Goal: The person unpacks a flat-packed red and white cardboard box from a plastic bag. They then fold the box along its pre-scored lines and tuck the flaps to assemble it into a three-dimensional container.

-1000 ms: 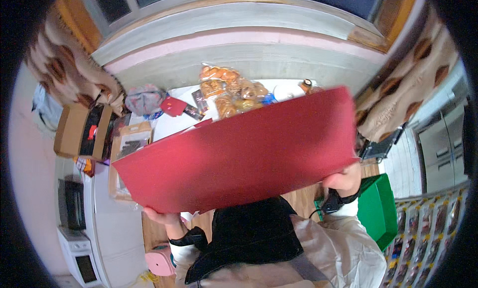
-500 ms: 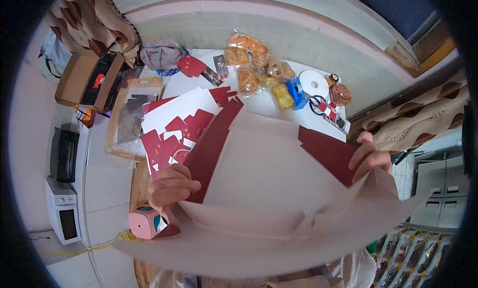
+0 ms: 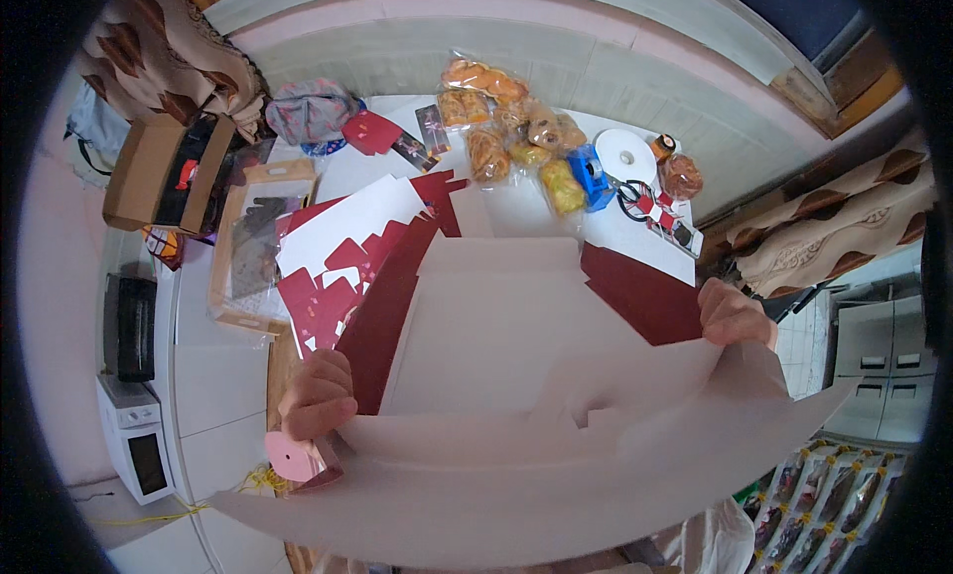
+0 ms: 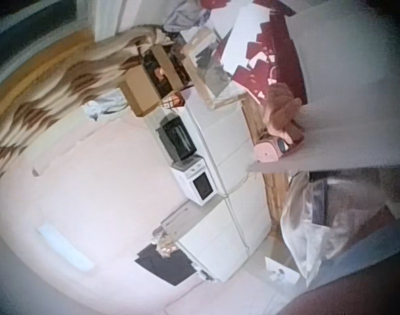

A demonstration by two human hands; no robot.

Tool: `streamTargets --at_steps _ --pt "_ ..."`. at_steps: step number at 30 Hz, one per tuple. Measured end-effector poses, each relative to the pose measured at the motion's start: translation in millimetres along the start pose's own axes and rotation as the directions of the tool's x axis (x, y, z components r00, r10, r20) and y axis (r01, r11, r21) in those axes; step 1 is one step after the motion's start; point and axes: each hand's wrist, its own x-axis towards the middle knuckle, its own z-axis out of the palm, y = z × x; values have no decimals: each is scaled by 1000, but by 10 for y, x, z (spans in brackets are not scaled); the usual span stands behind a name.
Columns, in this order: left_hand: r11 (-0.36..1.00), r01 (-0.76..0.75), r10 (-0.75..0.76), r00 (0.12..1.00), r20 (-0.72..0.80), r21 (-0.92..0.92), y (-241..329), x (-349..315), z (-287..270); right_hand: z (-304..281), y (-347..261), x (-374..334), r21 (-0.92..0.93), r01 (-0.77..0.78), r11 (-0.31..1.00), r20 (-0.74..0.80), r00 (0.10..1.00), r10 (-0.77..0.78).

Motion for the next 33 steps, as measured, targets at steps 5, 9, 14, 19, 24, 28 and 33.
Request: streamTargets --at_steps 5,9,14,19,24,28,33 --pt "999 -7 4 998 56 44 -1 90 -17 -53 -88 117 57 -65 996 119 991 58" --pt "987 -84 66 989 131 136 91 71 -41 59 -51 16 9 -78 997 32 996 78" --pt "978 -55 43 997 60 199 103 -23 -9 -124 40 23 55 -144 988 169 977 133" --pt "984 -29 35 999 -28 175 9 -9 100 -127 98 -3 103 -140 985 140 982 125" --pt "999 -30 44 935 -353 43 -177 84 471 -215 185 -64 71 -66 995 157 986 54" --pt "805 519 -352 807 -475 286 224 -404 401 -7 336 -173 371 -74 926 -31 995 92" --pt "693 697 -582 392 -713 -183 423 -1111 305 142 34 -726 625 -182 759 -325 824 465"
